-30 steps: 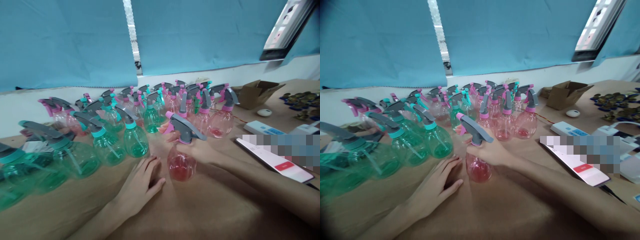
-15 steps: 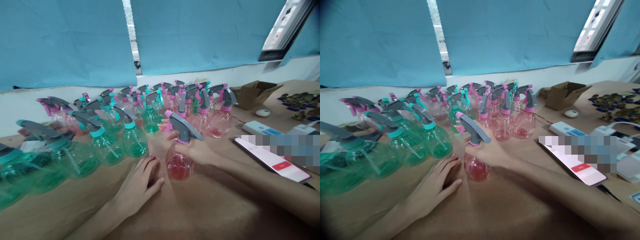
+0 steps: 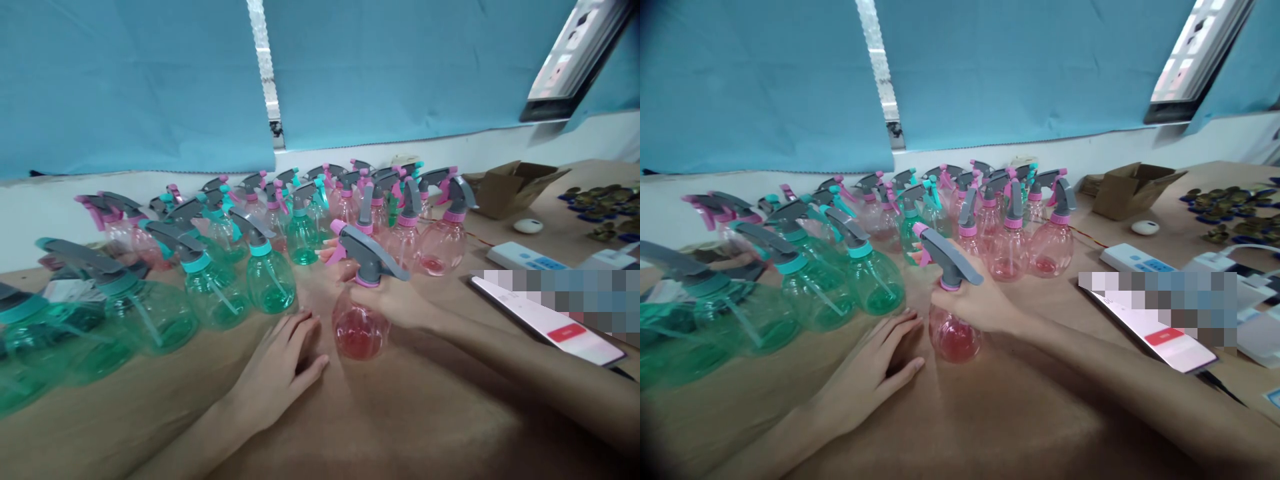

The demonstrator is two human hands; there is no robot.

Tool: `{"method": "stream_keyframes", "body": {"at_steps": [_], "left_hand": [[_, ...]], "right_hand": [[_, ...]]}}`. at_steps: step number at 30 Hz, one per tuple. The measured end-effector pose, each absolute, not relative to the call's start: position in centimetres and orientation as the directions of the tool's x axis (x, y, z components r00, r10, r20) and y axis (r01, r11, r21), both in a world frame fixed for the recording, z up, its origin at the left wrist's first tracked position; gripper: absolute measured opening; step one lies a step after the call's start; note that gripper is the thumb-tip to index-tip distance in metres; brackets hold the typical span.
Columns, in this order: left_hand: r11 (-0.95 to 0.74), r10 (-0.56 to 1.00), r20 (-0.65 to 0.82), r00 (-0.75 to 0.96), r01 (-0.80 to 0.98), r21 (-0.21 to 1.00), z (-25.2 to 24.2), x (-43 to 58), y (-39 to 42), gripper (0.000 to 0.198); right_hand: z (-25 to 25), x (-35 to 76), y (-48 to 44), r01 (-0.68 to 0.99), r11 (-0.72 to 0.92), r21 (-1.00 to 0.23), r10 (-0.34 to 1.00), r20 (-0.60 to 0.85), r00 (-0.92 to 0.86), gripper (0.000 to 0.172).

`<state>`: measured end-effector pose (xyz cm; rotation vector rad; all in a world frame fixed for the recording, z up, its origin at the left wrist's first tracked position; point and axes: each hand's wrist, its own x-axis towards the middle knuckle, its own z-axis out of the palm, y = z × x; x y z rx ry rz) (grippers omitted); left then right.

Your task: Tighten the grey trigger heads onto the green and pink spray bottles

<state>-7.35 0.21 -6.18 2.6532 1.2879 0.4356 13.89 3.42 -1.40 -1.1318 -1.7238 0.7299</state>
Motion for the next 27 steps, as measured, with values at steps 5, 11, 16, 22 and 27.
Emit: {"method": "stream_keyframes", "body": {"at_steps": [5, 11, 16, 22, 27], "left_hand": [[-0.612, 0.790, 0.175, 0.587, 0.747, 0.259, -6.27, -7.43, 0.19, 0.042], [-0.610, 0.792, 0.161, 0.588, 0.759, 0.228, -6.44, -7.50, 0.22, 0.045], [-0.625, 0.781, 0.167, 0.602, 0.753, 0.207, -6.73, -7.64, 0.36, 0.047], [-0.622, 0.783, 0.154, 0.603, 0.756, 0.205, -6.51, -7.63, 0.32, 0.048], [-0.627, 0.779, 0.158, 0.607, 0.753, 0.198, -6.42, -7.59, 0.21, 0.047]], "right_hand": [[-1.59, 13.93, 3.47, 0.362, 0.416, -0.834, 0.909, 0.385, -0.157, 0.018], [-1.55, 14.00, 3.40, 0.394, 0.354, -0.848, 0.935, 0.318, -0.157, 0.015], [-1.53, 13.93, 3.39, 0.382, 0.360, -0.851, 0.933, 0.331, -0.142, 0.016], [-1.94, 14.01, 3.59, 0.348, 0.400, -0.848, 0.916, 0.362, -0.171, 0.021], [-2.37, 14.19, 3.80, 0.324, 0.415, -0.850, 0.908, 0.369, -0.197, 0.025]]}}
